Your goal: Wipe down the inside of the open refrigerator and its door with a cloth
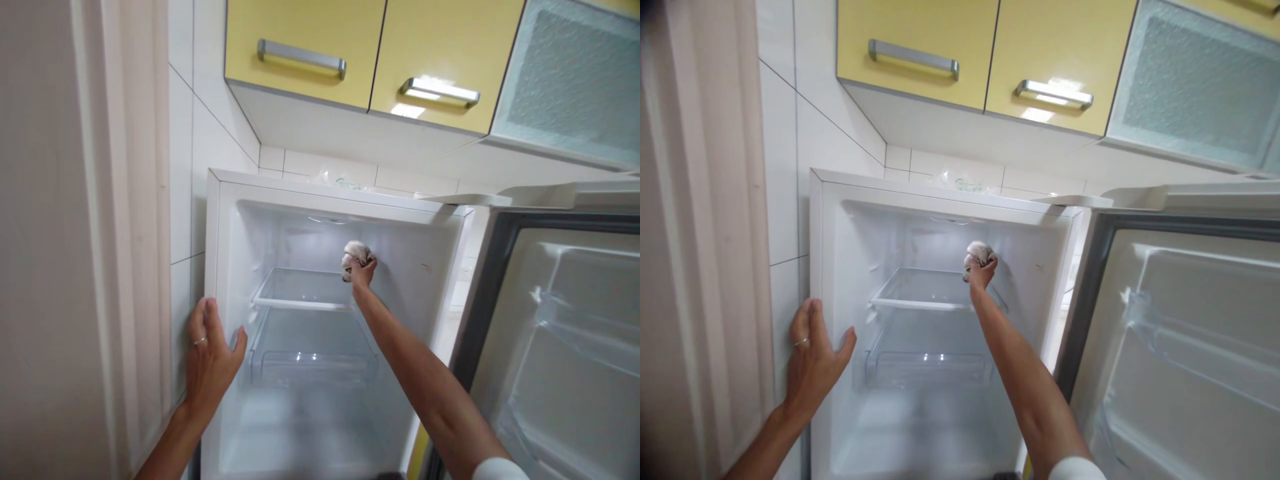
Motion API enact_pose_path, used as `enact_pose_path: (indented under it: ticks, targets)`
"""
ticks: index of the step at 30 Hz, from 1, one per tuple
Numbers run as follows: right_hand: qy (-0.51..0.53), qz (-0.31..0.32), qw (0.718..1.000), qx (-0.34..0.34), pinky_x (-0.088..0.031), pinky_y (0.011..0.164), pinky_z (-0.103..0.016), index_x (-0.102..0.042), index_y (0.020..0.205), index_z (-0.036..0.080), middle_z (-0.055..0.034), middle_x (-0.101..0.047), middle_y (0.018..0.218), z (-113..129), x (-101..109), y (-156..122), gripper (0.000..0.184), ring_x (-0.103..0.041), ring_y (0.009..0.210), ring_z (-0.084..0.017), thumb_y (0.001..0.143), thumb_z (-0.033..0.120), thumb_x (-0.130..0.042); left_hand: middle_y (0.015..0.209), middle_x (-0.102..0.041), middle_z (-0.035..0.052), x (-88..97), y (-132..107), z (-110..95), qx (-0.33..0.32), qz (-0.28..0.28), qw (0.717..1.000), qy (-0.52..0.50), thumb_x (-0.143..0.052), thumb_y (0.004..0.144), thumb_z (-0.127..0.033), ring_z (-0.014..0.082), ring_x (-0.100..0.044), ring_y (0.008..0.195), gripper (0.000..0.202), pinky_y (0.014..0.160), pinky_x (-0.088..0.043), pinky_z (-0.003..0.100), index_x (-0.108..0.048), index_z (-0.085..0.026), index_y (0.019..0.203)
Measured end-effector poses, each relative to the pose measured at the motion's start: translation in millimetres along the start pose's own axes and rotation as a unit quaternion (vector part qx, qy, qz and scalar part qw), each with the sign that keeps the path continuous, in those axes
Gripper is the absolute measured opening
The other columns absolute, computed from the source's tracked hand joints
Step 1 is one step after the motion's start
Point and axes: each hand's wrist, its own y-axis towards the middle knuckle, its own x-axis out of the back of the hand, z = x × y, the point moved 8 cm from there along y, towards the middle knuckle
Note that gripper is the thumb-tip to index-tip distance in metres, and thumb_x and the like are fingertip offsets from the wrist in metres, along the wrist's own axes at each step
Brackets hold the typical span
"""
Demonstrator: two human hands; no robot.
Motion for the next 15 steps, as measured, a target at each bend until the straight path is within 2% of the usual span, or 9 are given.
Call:
enact_pose_path:
  ticks: [3,6,9,12,15]
  targets:
    - [-0.082,-0.006,0.996,0.044,-0.044,0.109,-0.041,-0.036,0.148,0.014,-0.0212,-0.05,0.146,3,-19,27,0.086,-0.05,0.132,-0.029,0.069,0.026,-0.069,0.157,-0.04,0.0293,-11.7,-3,20,0.021,-0.047,0.998,0.025,-0.071,0.083,-0.036,0.0488,-0.043,0.143,0.093,0.104,-0.051,0.066,-0.024,-0.014,0.161]
    - [-0.148,0.011,0.987,0.061,-0.041,0.11,-0.04,-0.035,0.154,0.014,-0.0223,-0.049,0.144,1,-41,55,0.09,-0.052,0.13,-0.031,0.072,0.026,-0.07,0.153,-0.049,0.027,-19.8,-10,40,0.04,-0.079,0.995,0.041,-0.078,0.078,-0.037,0.0506,-0.053,0.133,0.1,0.103,-0.048,0.073,-0.026,-0.02,0.162]
    - [-0.2,0.021,0.979,0.022,-0.044,0.107,-0.042,-0.03,0.158,0.019,-0.0207,-0.047,0.143,-16,-65,77,0.092,-0.057,0.122,-0.031,0.075,0.028,-0.069,0.149,-0.054,0.0261,-23.2,-17,51,0.038,-0.086,0.994,0.049,-0.082,0.076,-0.037,0.0512,-0.058,0.127,0.103,0.102,-0.047,0.076,-0.028,-0.022,0.162]
    - [-0.226,0.046,0.973,-0.021,-0.046,0.104,-0.044,-0.026,0.161,0.017,-0.0231,-0.045,0.142,-35,-97,80,0.09,-0.061,0.114,-0.031,0.081,0.029,-0.065,0.149,-0.054,0.0247,-21.5,-21,52,0.027,-0.092,0.993,0.063,-0.084,0.075,-0.036,0.0512,-0.061,0.123,0.106,0.101,-0.049,0.075,-0.026,-0.024,0.163]
    - [-0.228,0.095,0.969,-0.003,-0.042,0.108,-0.047,-0.028,0.161,0.018,-0.0242,-0.04,0.146,-43,-136,61,0.086,-0.059,0.118,-0.034,0.083,0.027,-0.064,0.157,-0.048,0.0139,-19.1,-22,51,0.023,-0.104,0.991,0.076,-0.081,0.078,-0.039,0.051,-0.061,0.124,0.103,0.099,-0.052,0.075,-0.022,-0.035,0.163]
